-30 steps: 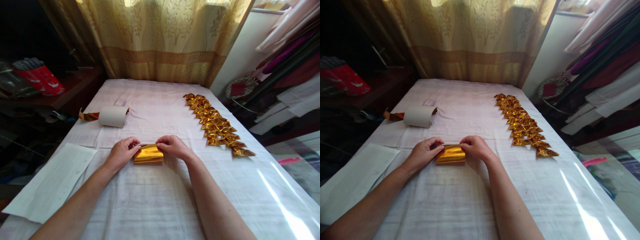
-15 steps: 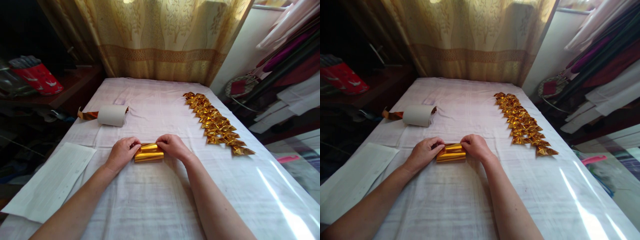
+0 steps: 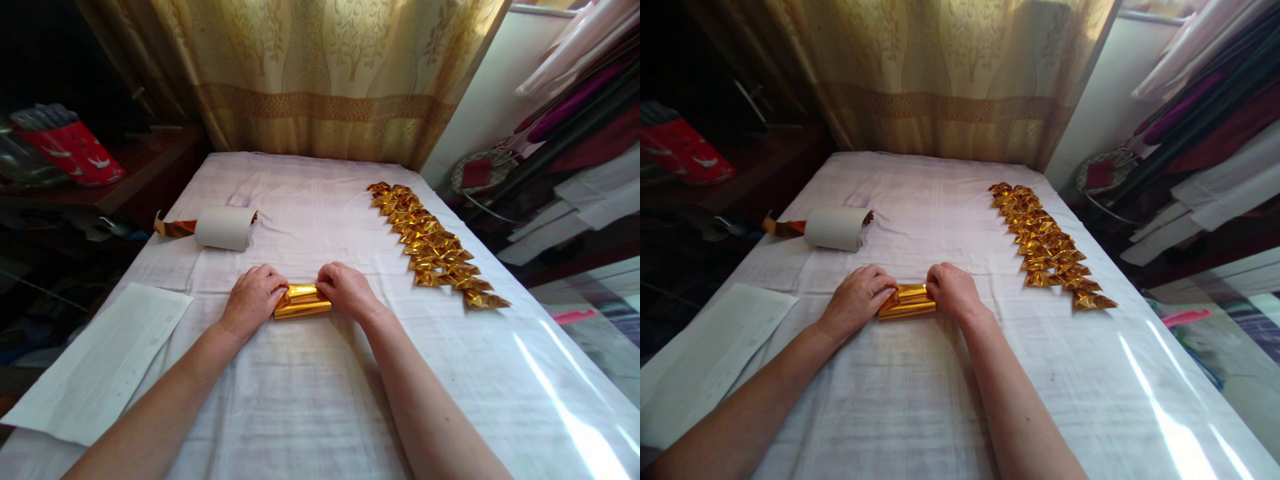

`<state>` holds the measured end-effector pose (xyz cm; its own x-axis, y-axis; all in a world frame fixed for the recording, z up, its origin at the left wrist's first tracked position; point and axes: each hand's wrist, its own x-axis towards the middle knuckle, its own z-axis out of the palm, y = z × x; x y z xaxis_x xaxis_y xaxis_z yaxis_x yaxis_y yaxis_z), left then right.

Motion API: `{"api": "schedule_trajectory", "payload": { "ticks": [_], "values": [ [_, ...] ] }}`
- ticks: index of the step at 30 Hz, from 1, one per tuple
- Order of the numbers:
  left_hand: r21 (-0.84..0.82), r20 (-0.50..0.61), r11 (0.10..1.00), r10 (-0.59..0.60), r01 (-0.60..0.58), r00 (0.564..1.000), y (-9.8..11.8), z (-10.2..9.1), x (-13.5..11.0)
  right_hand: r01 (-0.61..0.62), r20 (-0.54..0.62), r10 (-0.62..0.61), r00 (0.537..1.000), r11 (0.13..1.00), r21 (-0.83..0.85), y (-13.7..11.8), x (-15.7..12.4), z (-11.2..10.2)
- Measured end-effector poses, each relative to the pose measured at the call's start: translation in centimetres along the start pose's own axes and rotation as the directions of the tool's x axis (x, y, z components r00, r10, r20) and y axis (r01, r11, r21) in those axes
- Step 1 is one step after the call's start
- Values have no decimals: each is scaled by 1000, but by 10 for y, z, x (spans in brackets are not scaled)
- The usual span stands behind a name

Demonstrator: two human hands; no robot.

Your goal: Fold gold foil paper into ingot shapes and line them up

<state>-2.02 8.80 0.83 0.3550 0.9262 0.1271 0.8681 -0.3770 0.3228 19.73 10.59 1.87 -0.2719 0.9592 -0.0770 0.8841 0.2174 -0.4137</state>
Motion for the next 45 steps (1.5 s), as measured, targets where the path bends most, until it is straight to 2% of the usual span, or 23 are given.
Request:
{"api": "schedule_trajectory", "payload": {
  "ticks": [4, 8, 13, 19, 21, 24, 26, 38, 45],
  "values": [
    [86, 37, 995, 44, -47, 998, 3, -10, -1, 17, -2, -17, 1000, 1000, 17, 3, 1, 0],
    [203, 42, 973, 101, -107, 994, 18, -18, -7, 30, 6, -30, 1000, 998, 49, 6, 2, 2],
    [262, 45, 956, 120, -128, 992, 35, -18, -13, 42, -7, -42, 999, 998, 39, 8, 2, 3],
    [268, 56, 956, 109, -120, 992, 36, -16, -14, 171, -138, -152, 979, 976, 137, -12, -2, -4],
    [275, 61, 954, 106, -119, 992, 36, -16, -14, 203, -97, -189, 977, 967, 155, -18, -2, -3],
    [286, 83, 952, 91, -112, 992, 37, -16, -15, 205, 28, -211, 977, 970, 133, -21, -2, 4],
    [295, 98, 950, 78, -104, 992, 38, -14, -16, 205, 62, -212, 975, 973, 110, -21, -2, 9],
    [279, 84, 956, 71, -92, 994, 37, -13, -19, 205, 55, -209, 976, 977, 63, -24, -20, 10],
    [300, 86, 952, 42, -66, 995, 41, -10, -22, 230, -29, -229, 973, 973, 6, -22, -28, 20]
  ]
}}
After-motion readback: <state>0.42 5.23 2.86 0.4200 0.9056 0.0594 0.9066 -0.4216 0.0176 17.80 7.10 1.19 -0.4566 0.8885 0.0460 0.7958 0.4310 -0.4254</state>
